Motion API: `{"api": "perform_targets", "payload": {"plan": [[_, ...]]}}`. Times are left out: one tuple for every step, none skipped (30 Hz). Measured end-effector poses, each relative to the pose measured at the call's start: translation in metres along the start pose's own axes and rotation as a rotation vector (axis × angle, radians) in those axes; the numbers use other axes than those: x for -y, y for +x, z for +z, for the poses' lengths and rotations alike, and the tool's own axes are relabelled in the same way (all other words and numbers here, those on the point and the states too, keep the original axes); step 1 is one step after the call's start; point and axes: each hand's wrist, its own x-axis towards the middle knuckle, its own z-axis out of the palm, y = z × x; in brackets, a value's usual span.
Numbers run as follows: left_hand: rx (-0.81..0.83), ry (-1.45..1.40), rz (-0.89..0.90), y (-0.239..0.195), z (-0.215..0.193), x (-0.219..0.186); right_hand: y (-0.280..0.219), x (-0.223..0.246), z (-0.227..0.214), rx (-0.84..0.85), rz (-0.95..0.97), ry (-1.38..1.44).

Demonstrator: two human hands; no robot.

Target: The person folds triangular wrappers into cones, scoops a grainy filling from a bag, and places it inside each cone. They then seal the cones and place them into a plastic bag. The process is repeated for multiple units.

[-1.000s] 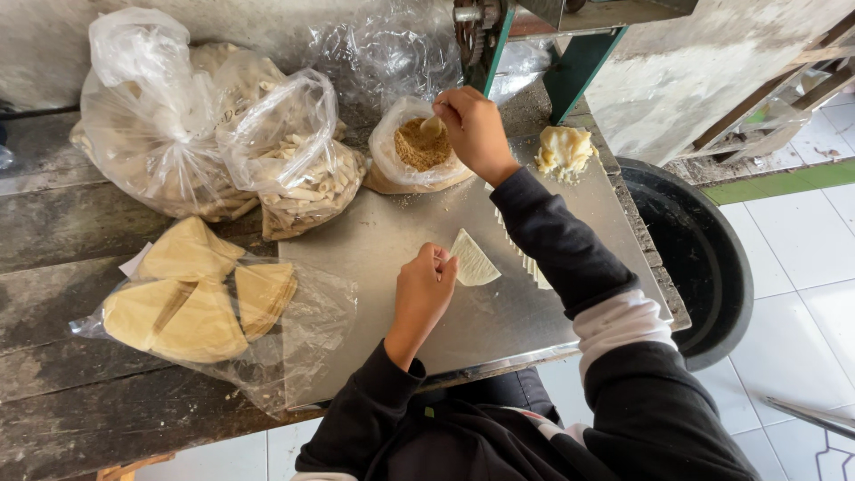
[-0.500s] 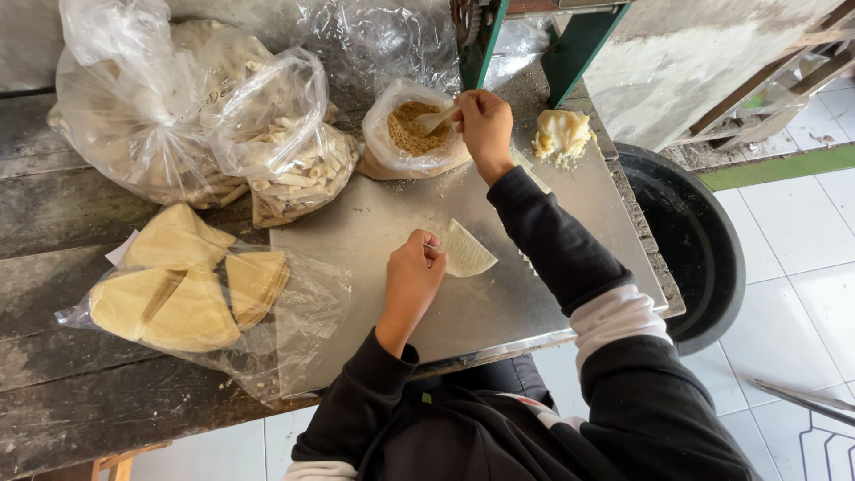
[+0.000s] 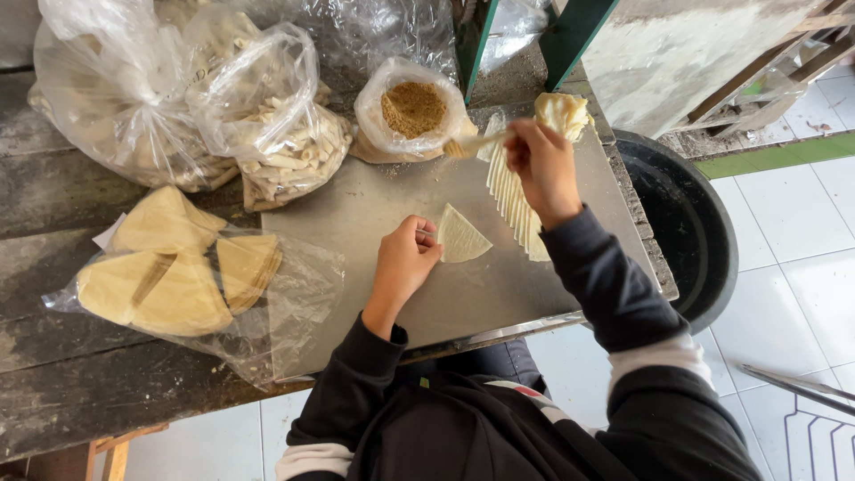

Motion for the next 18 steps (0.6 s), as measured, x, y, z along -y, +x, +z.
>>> {"api": "perform_targets", "payload": {"plan": [[0.007, -0.003, 0.003, 0.000, 0.000, 0.002, -0.017, -0.002, -0.009, 0.017, 0.023, 0.002], [0.013, -0.007, 0.007, 0.001, -0.001, 0.004, -0.033, -0.006, -0.017, -0.005, 0.052, -0.022], [0.004, -0.007, 0.006, 0.002, -0.001, 0.005, -0.047, -0.011, -0.022, -0.026, 0.079, -0.046], [-0.005, -0.007, 0.005, 0.002, -0.001, 0.006, -0.059, -0.017, -0.027, -0.021, 0.112, -0.070], [-0.011, -0.004, 0.003, 0.002, -0.001, 0.006, -0.072, -0.023, -0.031, -0.019, 0.146, -0.091], [-0.016, -0.001, -0.005, 0.003, -0.002, 0.006, -0.081, -0.028, -0.035, -0.017, 0.180, -0.112], [-0.021, 0.003, -0.011, 0.003, -0.003, 0.005, -0.088, -0.034, -0.038, -0.007, 0.182, -0.136], [-0.026, 0.007, -0.017, 0.003, -0.004, 0.003, -0.094, -0.040, -0.039, 0.002, 0.184, -0.160], [-0.002, 0.000, -0.041, 0.003, -0.006, 0.002, -0.099, -0.044, -0.041, 0.012, 0.185, -0.182], [0.023, -0.007, -0.066, 0.002, -0.008, 0.001, -0.102, -0.048, -0.043, 0.045, 0.157, -0.211], [0.046, -0.013, -0.090, 0.002, -0.009, 0.000, -0.104, -0.051, -0.044, 0.079, 0.127, -0.240], [0.053, -0.027, -0.078, 0.002, -0.010, 0.000, -0.106, -0.054, -0.045, 0.114, 0.097, -0.269], [0.059, -0.042, -0.066, 0.002, -0.010, 0.000, -0.108, -0.056, -0.046, 0.123, 0.060, -0.306], [0.065, -0.056, -0.055, 0.003, -0.010, 0.001, -0.110, -0.057, -0.047, 0.133, 0.022, -0.342], [0.065, -0.055, -0.059, 0.003, -0.010, 0.002, -0.111, -0.059, -0.047, 0.142, -0.015, -0.379], [0.066, -0.053, -0.063, 0.004, -0.010, 0.003, -0.113, -0.059, -0.048, 0.149, -0.050, -0.400], [0.067, -0.052, -0.068, 0.004, -0.009, 0.004, -0.114, -0.059, -0.048, 0.155, -0.085, -0.421], [0.069, -0.063, -0.085, 0.004, -0.008, 0.004, -0.116, -0.058, -0.048, 0.160, -0.120, -0.442]]}}
